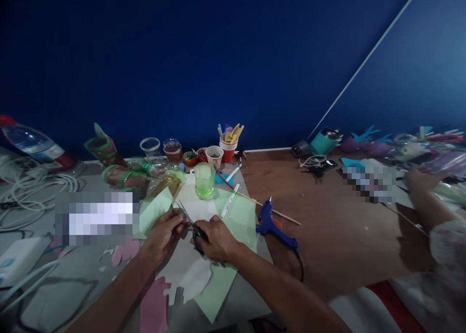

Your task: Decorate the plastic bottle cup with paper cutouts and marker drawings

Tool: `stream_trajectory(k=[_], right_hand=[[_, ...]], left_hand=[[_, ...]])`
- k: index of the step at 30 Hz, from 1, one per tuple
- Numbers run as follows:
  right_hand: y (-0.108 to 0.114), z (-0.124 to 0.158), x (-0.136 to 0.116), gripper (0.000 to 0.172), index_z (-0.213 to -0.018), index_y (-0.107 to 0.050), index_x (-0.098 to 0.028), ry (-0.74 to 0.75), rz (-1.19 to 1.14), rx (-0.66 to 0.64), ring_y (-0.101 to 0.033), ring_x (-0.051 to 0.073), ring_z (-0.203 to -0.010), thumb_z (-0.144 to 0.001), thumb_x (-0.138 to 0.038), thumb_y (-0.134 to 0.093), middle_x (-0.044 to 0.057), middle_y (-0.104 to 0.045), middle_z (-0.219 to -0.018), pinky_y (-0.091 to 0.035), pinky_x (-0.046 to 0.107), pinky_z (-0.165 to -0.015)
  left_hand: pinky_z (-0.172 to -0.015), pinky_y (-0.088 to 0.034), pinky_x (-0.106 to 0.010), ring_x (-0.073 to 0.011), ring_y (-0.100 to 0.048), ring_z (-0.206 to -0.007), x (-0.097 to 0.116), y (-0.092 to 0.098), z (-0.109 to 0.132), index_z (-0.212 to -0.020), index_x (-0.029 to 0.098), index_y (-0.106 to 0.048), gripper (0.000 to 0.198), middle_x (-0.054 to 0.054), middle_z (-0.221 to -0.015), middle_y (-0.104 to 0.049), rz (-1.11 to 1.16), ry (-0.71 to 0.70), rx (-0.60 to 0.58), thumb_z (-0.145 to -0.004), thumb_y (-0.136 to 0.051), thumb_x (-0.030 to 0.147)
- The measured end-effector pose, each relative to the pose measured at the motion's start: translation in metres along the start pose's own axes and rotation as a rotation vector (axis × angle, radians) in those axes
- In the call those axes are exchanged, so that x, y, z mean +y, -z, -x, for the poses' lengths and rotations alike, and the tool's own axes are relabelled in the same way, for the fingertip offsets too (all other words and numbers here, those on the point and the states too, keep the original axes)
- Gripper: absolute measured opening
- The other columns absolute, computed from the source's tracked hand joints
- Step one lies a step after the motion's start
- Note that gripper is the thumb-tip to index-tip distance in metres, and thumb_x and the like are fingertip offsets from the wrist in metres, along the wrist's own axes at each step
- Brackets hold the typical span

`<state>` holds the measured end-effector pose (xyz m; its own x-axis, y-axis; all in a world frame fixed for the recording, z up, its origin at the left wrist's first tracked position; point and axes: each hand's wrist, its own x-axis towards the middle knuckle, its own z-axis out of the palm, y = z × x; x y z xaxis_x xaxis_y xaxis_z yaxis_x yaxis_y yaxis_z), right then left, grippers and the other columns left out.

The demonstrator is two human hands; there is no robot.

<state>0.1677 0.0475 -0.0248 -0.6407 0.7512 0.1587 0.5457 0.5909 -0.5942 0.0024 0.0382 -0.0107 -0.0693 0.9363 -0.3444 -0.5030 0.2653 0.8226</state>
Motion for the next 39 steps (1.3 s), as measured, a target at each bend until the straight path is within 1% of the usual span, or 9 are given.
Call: stream_trajectory(k=[8, 12, 17, 23, 26, 29, 31, 35, 39], right_hand=[[0.003, -0.002, 0.005, 0.013, -0.088, -0.059, -0.017, 0.032, 0.021, -0.047, -0.049, 0.016, -0.066, -0.076, -0.014, -0.054, 0.002, -0.062, -0.072, -0.033, 0.027, -0.068], [0.006, -0.003, 0.006, 0.011, -0.085, -0.059, -0.017, 0.035, 0.008, -0.081, -0.048, 0.015, -0.064, -0.076, -0.013, -0.054, 0.001, -0.061, -0.070, -0.032, 0.027, -0.068], [0.011, -0.002, 0.005, 0.010, -0.085, -0.058, -0.016, 0.052, 0.019, -0.104, -0.049, 0.016, -0.064, -0.077, -0.014, -0.054, 0.002, -0.061, -0.069, -0.033, 0.028, -0.070], [0.009, 0.000, 0.010, 0.015, -0.089, -0.059, -0.016, 0.061, 0.016, -0.116, -0.051, 0.016, -0.064, -0.076, -0.013, -0.053, 0.002, -0.062, -0.069, -0.033, 0.029, -0.074], [0.008, 0.002, 0.013, 0.021, -0.091, -0.060, -0.017, 0.051, -0.032, -0.074, -0.051, 0.015, -0.063, -0.072, -0.012, -0.052, 0.001, -0.062, -0.070, -0.034, 0.030, -0.076], [0.010, 0.003, 0.016, 0.026, -0.094, -0.061, -0.018, -0.032, -0.102, -0.003, -0.050, 0.016, -0.064, -0.070, -0.014, -0.052, 0.001, -0.061, -0.068, -0.035, 0.028, -0.072], [0.012, 0.003, 0.017, 0.029, -0.096, -0.061, -0.018, -0.069, -0.134, 0.026, -0.049, 0.016, -0.064, -0.069, -0.015, -0.052, 0.000, -0.061, -0.067, -0.035, 0.028, -0.070], [0.016, 0.002, 0.015, 0.022, -0.085, -0.060, -0.018, -0.021, -0.139, -0.038, -0.047, 0.013, -0.058, -0.067, -0.013, -0.049, -0.002, -0.060, -0.065, -0.034, 0.028, -0.073], [0.014, 0.002, 0.013, 0.024, -0.084, -0.061, -0.018, 0.011, -0.117, -0.060, -0.046, 0.012, -0.057, -0.064, -0.011, -0.050, -0.002, -0.059, -0.064, -0.034, 0.029, -0.074]], left_hand=[[-0.044, -0.032, -0.015, -0.0035, -0.042, -0.042, -0.005, 0.008, -0.007, -0.064, 0.015, -0.055, 0.019, 0.005, -0.048, -0.054, -0.075, 0.013, 0.030, -0.060, -0.072, 0.021], [-0.043, -0.031, -0.016, -0.0030, -0.040, -0.040, -0.007, 0.013, -0.011, -0.066, 0.015, -0.056, 0.018, 0.002, -0.053, -0.059, -0.135, 0.023, 0.020, -0.061, -0.072, 0.022], [-0.042, -0.031, -0.017, -0.0044, -0.041, -0.040, -0.004, 0.017, -0.012, -0.065, 0.015, -0.057, 0.017, 0.001, -0.051, -0.059, -0.250, 0.024, 0.009, -0.061, -0.070, 0.024], [-0.046, -0.035, -0.018, -0.0099, -0.053, -0.049, 0.003, 0.022, -0.011, -0.068, 0.015, -0.060, 0.015, 0.000, -0.050, -0.058, -0.396, 0.040, 0.044, -0.062, -0.069, 0.024], [-0.044, -0.033, -0.018, -0.0082, -0.050, -0.045, 0.005, 0.022, -0.013, -0.068, 0.014, -0.059, 0.016, -0.001, -0.053, -0.061, -0.366, 0.058, 0.030, -0.061, -0.069, 0.024], [-0.043, -0.035, -0.019, -0.0082, -0.050, -0.043, 0.008, 0.020, -0.014, -0.069, 0.015, -0.057, 0.019, 0.002, -0.050, -0.056, -0.266, 0.040, 0.005, -0.058, -0.070, 0.024], [-0.043, -0.037, -0.019, -0.0091, -0.051, -0.044, 0.009, 0.018, -0.014, -0.075, 0.015, -0.057, 0.025, 0.003, -0.051, -0.055, -0.221, 0.028, -0.019, -0.058, -0.071, 0.025], [-0.043, -0.039, -0.019, -0.0106, -0.054, -0.049, 0.006, 0.018, -0.012, -0.090, 0.017, -0.053, 0.034, 0.004, -0.056, -0.056, -0.219, -0.013, -0.053, -0.063, -0.072, 0.026], [-0.047, -0.041, -0.019, -0.0102, -0.056, -0.054, 0.002, 0.021, -0.011, -0.091, 0.017, -0.052, 0.030, 0.004, -0.059, -0.058, -0.271, -0.036, -0.066, -0.068, -0.070, 0.027]])
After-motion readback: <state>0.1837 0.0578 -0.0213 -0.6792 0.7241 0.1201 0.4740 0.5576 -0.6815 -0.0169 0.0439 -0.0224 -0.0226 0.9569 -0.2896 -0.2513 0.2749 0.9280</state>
